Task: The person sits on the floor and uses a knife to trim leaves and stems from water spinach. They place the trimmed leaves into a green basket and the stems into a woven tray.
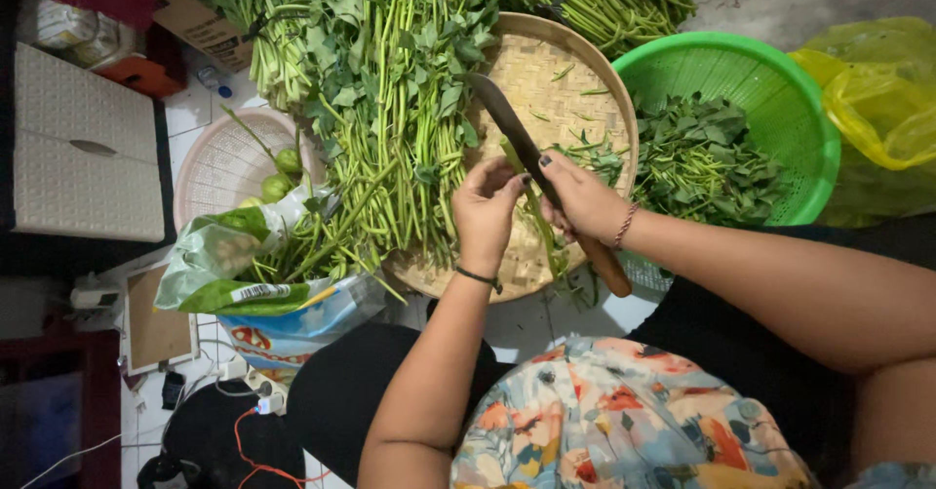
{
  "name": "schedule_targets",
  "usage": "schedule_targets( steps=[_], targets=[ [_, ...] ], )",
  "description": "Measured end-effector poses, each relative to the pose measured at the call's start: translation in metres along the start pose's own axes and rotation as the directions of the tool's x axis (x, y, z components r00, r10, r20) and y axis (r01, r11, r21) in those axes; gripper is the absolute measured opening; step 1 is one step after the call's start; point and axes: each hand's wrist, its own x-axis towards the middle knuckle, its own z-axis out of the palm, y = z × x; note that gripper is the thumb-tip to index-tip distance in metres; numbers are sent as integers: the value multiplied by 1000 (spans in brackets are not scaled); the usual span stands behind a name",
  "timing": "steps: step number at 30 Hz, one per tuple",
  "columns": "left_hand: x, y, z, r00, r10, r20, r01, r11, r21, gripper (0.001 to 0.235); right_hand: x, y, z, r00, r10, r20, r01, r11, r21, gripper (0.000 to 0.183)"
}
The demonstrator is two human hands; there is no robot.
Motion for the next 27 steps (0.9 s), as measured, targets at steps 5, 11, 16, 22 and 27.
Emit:
schedule_targets(
  steps=[5, 11, 16, 22, 27],
  targets=[
    [-3, -9, 8, 999, 23, -38, -26, 998, -57, 25, 7, 5, -2, 999, 6, -40, -9, 995, -95, 33],
    [-10, -29, 19, 993, 61, -97, -65, 997, -39, 23, 19, 20, -3, 991, 1, -131, -21, 989, -148, 33],
    [-15, -39, 22, 992, 22, -120, -7, 993, 117, 23, 35, 36, -10, 984, 78, -162, -115, 967, -228, 34],
    [-17, -40, 26, 987, 72, -140, -43, 979, 199, 21, 60, 74, -25, 984, -67, -165, 5, 935, -354, 37],
    [-18, -58, 28, 988, 154, -21, -143, 953, 266, 22, 83, 94, -43, 966, -115, -230, -10, 877, -481, 39]
  ],
)
